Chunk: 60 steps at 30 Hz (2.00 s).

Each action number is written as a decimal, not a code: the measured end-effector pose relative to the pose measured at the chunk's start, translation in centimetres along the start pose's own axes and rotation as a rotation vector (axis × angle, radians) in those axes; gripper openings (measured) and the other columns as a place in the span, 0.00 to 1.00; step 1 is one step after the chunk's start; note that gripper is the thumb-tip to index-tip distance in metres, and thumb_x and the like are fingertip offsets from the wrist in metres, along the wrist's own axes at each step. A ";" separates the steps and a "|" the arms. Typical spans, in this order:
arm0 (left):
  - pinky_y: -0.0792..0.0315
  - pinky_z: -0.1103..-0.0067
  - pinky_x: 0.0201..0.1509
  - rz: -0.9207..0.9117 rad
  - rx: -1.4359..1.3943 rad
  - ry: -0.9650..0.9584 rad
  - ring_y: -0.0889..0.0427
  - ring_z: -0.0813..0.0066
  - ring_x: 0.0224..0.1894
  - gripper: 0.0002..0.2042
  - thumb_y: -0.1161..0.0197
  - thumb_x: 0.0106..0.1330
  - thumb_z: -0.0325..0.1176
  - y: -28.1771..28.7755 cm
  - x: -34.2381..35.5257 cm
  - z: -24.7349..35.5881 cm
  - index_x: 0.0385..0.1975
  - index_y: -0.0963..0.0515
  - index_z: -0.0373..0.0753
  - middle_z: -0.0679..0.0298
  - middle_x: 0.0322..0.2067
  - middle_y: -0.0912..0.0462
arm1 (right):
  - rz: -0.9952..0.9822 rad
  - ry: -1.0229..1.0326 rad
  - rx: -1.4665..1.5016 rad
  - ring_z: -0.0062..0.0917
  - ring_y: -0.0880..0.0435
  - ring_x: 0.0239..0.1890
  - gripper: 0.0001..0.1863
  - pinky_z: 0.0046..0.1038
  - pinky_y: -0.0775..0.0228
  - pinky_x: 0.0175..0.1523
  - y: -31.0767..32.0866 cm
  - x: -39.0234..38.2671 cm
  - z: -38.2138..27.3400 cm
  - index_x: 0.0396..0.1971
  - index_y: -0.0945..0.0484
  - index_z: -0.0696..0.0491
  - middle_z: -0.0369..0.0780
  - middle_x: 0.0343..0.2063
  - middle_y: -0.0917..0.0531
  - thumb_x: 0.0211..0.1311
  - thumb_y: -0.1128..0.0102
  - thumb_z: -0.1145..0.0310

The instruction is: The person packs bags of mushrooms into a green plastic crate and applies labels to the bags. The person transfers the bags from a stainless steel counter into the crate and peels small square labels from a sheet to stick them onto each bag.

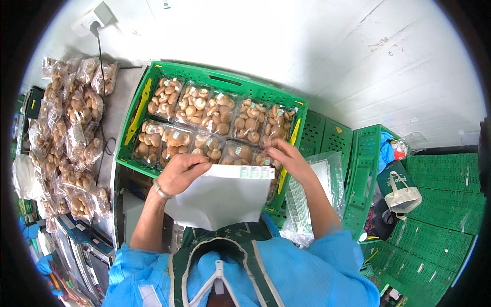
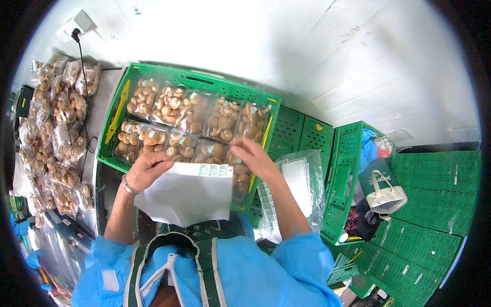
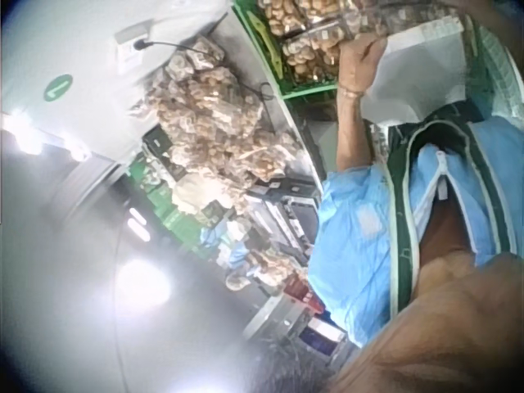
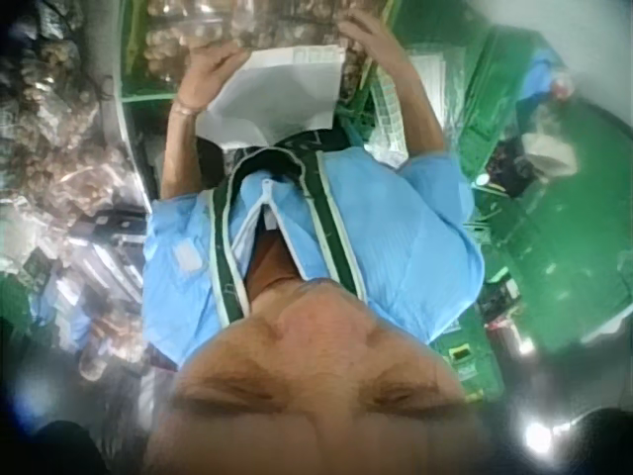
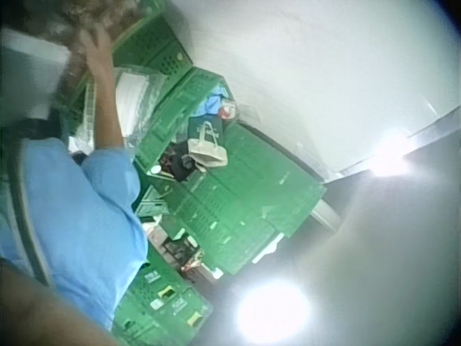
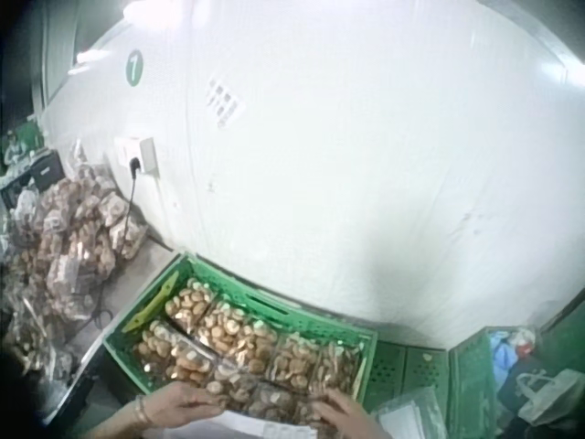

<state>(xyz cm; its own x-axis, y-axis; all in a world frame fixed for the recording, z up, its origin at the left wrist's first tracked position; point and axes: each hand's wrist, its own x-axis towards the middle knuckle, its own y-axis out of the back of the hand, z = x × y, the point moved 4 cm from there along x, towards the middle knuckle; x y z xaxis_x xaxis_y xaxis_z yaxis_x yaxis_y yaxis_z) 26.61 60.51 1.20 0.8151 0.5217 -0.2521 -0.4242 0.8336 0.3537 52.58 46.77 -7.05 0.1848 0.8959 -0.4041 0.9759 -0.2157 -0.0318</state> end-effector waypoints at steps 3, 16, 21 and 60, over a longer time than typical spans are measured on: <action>0.31 0.74 0.31 -0.059 0.165 -0.134 0.24 0.63 0.26 0.09 0.43 0.65 0.36 -2.4 4.6 2.9 0.30 0.22 0.37 0.56 0.23 0.22 | 0.037 0.063 0.486 0.24 0.23 0.45 0.24 0.27 0.31 0.51 -0.6 -7.0 -0.6 0.51 0.26 0.60 0.39 0.41 0.20 0.56 0.36 0.64; 0.43 0.60 0.61 0.242 0.514 -0.308 0.28 0.63 0.53 0.23 0.38 0.57 0.48 -5.0 8.0 2.2 0.50 0.27 0.46 0.62 0.46 0.24 | 0.894 -0.245 0.074 0.32 0.23 0.43 0.16 0.32 0.28 0.49 23.7 -19.9 23.1 0.43 0.26 0.62 0.46 0.41 0.23 0.63 0.45 0.63; 0.26 0.71 0.50 1.042 0.453 0.191 0.22 0.55 0.48 0.22 0.34 0.56 0.38 12.7 -11.8 -10.7 0.51 0.26 0.39 0.54 0.46 0.21 | 1.164 -0.301 -0.892 0.39 0.23 0.43 0.21 0.36 0.30 0.51 23.6 -16.6 13.0 0.43 0.24 0.63 0.51 0.41 0.21 0.63 0.44 0.57; 0.24 0.73 0.49 0.391 -0.717 0.119 0.21 0.67 0.47 0.42 0.27 0.52 0.38 26.5 -5.9 -19.0 0.64 0.45 0.34 0.55 0.49 0.24 | 0.732 0.194 -0.766 0.44 0.30 0.55 0.32 0.40 0.41 0.62 -23.2 13.4 -9.2 0.53 0.32 0.60 0.52 0.50 0.27 0.48 0.34 0.60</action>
<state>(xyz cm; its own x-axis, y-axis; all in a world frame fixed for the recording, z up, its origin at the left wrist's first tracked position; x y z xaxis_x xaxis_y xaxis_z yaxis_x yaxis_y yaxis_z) 3.09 82.98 -5.09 0.5265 0.7801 -0.3379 -0.8501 0.4806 -0.2151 33.47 67.33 -3.30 0.7030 0.7085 0.0618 0.4206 -0.4842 0.7672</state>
